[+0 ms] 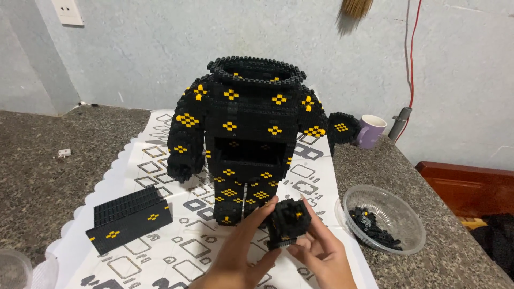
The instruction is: The person assembles a black and yellow Lego figure by attaching pre-built components, including the torso, arms, and legs, onto a base. They then proceed to build smaller individual pieces by connecting small black and yellow bricks by hand.
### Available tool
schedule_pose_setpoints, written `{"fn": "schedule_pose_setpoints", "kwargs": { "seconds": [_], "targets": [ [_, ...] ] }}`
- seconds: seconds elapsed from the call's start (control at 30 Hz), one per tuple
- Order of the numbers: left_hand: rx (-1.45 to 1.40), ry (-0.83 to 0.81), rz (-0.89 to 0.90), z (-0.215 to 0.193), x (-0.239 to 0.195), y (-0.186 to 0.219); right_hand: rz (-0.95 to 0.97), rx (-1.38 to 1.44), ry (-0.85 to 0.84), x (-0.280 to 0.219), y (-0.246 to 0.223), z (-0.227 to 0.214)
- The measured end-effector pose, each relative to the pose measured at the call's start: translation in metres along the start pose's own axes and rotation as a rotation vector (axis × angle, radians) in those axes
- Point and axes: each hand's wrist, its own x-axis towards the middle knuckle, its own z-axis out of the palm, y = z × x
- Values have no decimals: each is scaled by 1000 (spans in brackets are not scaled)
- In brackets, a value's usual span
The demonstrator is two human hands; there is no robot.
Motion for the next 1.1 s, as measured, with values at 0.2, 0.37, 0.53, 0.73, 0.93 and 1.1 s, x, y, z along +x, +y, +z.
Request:
{"fn": "schedule_pose_setpoints", "kwargs": {
  "seconds": [0.2, 0.37, 0.53, 0.73, 0.93, 1.1],
  "targets": [
    [0, -117, -223, 1, 2, -1, -198, -450, 221, -6, 9, -2],
    [30, -70, -222, 5, -2, -13, -14, -357, 330, -4, 3, 7],
    [-16, -107, -355, 5, -1, -12, -59, -312, 278, -4, 1, 8],
    [-102, -79, -395, 8, -1, -20, 47, -394, 345, -4, 9, 3],
    [-349, -61, -456, 4, 0, -23, -75, -367, 97, 0, 12, -13],
    [-457, 34, -586, 8, 0, -38, -21, -457, 98, 7, 29, -22]
  ]
}}
